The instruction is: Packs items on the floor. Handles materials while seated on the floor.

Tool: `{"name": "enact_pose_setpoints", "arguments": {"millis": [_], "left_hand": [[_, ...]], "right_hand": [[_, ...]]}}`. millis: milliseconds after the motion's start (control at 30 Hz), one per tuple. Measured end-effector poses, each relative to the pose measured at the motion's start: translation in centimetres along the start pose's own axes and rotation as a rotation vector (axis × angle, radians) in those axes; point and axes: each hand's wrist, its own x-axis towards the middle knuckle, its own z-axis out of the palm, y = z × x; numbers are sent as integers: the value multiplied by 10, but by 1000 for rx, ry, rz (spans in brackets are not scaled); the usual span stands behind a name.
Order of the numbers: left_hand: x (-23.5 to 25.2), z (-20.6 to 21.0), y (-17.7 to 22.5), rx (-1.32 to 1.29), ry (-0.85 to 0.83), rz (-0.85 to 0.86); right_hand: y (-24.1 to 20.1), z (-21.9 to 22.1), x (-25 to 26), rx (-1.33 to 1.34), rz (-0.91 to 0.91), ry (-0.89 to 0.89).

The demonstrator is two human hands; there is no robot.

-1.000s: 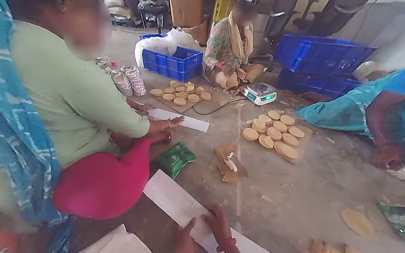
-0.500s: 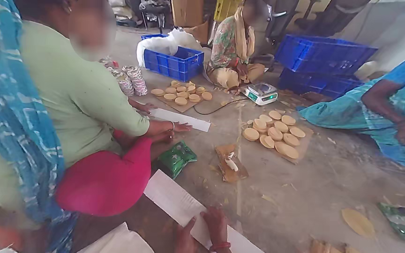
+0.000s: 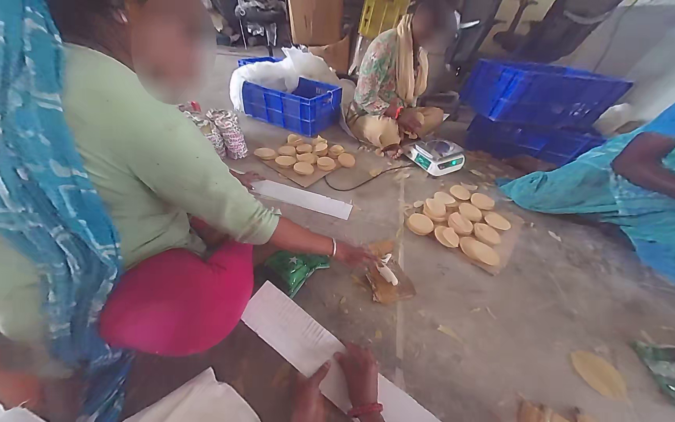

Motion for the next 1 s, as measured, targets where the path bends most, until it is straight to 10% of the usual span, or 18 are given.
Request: {"name": "enact_pose_setpoints", "arguments": {"millis": [267,1000], "left_hand": [[0,4,0,7,48,-5],[2,2,0,31,24,14]], "right_hand": [[4,-27,15,-134,31,-201],[15,-5,7,-149,-138,0]]}}
